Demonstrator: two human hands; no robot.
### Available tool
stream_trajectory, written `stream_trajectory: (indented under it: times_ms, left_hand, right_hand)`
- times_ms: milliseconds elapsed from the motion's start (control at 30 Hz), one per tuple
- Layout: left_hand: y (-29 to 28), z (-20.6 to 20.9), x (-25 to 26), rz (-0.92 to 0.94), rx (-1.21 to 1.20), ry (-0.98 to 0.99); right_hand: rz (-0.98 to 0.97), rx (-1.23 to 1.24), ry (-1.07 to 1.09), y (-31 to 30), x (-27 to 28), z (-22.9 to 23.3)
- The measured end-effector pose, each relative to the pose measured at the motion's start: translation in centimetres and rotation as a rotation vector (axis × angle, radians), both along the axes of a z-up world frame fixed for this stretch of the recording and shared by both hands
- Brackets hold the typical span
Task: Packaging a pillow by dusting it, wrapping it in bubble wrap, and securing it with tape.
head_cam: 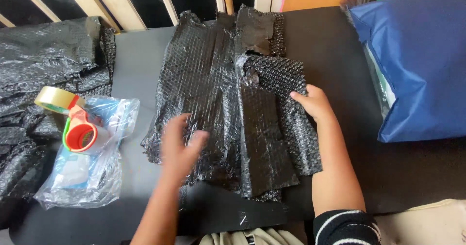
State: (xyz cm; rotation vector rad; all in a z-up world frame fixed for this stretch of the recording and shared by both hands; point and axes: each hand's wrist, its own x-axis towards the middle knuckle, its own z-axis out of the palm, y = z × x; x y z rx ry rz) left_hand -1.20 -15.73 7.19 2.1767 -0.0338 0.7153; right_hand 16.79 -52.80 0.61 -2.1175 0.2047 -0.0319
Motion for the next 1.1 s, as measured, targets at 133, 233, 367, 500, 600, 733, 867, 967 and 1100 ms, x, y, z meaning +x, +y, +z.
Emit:
stream_trajectory:
  times_ms: [133, 233, 367, 500, 600, 733, 867, 967, 1100]
  left_hand:
    - [-8.6, -0.2, 0.9, -0.272, 0.03, 0.31]
    - [-9.8, -4.3, 3.7, -0.234, 0.238, 0.465]
    - [-7.4, -9.3, 6.1, -0.13, 0.225, 0.368]
    - [-3.2, -9.1, 7.6, -0.068, -0.166, 0.218]
    - [1.6, -8.2, 8.1, -0.012, -0.457, 0.248]
    - [7.5, -3.7, 8.3, 0.165, -0.762, 0.226]
    - [17.0, -4.1, 8.4, 0.26, -0.663, 0.296]
    - [20.0, 1.1, 7.4, 0.133, 0.12, 0.251]
    - [17.2, 10.4, 5.8, 0.403, -0.583, 0.284]
  right_hand:
    - [0.124, 0.028, 0.078, 2.1, -1.7, 2.7]
    - [0.143, 0.001, 0.081, 2.4, -1.3, 2.3]
    - [0.138, -0.023, 0.079, 1.3, -0.8, 2.2]
    - [0.067, -0.146, 0.066, -1.1, 1.0, 0.0]
    - [-0.028, -0.263, 0.047, -3.8, 1.9, -1.8]
    - [-0.183, -0.359, -0.012, -8.9, 3.6, -5.0]
    - [-0.28, -0.368, -0.002, -13.6, 4.3, -7.4]
    - [-0.402, -0.305, -0.014, -15.0, 3.0, -6.1]
    - [-0.592, 0.176, 0.11, -13.3, -0.5, 0.9]
